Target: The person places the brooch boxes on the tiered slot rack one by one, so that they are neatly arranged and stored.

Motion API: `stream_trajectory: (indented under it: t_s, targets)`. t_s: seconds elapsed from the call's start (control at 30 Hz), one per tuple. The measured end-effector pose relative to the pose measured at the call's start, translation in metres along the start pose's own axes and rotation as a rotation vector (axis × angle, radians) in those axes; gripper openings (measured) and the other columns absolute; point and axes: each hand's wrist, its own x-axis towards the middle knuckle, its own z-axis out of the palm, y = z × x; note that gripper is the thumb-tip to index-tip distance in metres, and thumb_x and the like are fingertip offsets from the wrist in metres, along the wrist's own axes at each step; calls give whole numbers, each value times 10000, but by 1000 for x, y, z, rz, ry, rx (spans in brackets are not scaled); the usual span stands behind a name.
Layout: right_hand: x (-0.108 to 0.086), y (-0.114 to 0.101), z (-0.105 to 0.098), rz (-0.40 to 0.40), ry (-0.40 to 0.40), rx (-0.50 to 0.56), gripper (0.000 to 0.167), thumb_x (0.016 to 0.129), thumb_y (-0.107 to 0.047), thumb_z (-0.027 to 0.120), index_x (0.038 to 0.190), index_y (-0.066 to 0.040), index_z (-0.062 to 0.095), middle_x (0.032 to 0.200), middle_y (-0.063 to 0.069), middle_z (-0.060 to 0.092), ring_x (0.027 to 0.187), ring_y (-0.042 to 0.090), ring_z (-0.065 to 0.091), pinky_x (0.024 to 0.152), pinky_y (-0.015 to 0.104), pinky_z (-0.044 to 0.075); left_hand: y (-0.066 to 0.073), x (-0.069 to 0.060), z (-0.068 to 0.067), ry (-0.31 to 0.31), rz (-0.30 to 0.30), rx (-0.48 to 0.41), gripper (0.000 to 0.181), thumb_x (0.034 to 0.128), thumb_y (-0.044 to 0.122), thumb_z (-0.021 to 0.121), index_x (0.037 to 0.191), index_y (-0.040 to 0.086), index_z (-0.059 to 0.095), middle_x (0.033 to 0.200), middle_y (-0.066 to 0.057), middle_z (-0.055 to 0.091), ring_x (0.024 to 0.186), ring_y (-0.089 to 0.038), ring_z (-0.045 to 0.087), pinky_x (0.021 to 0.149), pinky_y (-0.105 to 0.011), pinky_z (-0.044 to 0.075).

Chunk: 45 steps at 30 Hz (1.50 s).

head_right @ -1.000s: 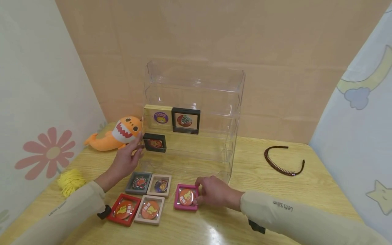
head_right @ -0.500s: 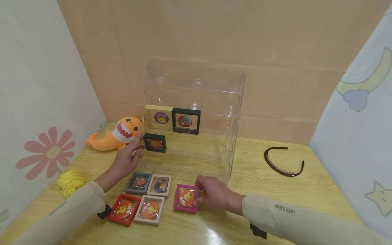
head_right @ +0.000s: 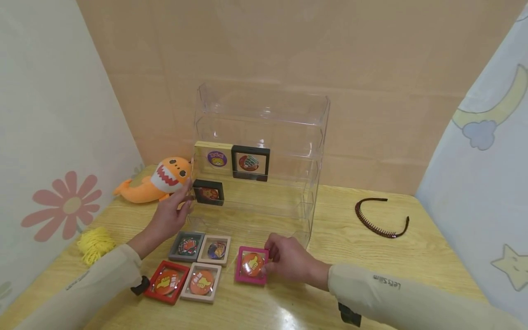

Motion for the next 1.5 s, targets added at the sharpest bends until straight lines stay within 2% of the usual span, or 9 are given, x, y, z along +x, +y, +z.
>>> stream_trajectory:
  t_s: [0.3,0.7,0.87,1.27,1.5]
  targets:
    - [-1,3,0,-43,37,41,259,796,-166,774,938,-91,571,774,-84,616,695,80,599,612,257,522,3,0,-2,-29,-33,2,610,879,-73,595,1428,-72,329,1405,-226,411,1163,-369,513,927,-494,432]
    - [-3,2,-3,-88,112,9,172,859,-214,717,901,-121,579,765,-96,599,680,64,581,582,250,510,1,-1,-1,-26,-33,5,615,876,-72,599,1430,-66,331,1407,-221,411,1177,-370,501,932,-499,428]
    - [-4,-1,-4,-103,126,35,164,862,-186,714,898,-102,578,772,-83,611,682,76,594,577,252,516,1,-2,-1,-31,-43,9,619,879,-67,600,1435,-59,327,1407,-218,414,1180,-371,499,930,-499,429]
    - [-3,-2,-9,-131,152,30,155,856,-147,718,888,-97,575,779,-82,623,701,80,605,602,256,530,0,-2,-1,-29,-44,-5,617,881,-72,596,1435,-59,326,1408,-220,408,1176,-373,500,913,-492,443]
    - [1,-3,-14,-167,199,10,148,851,-101,715,893,-114,574,779,-83,637,696,76,618,589,257,536,0,-2,0,-23,-19,18,619,883,-63,592,1439,-59,319,1397,-224,422,1109,-372,552,884,-497,465]
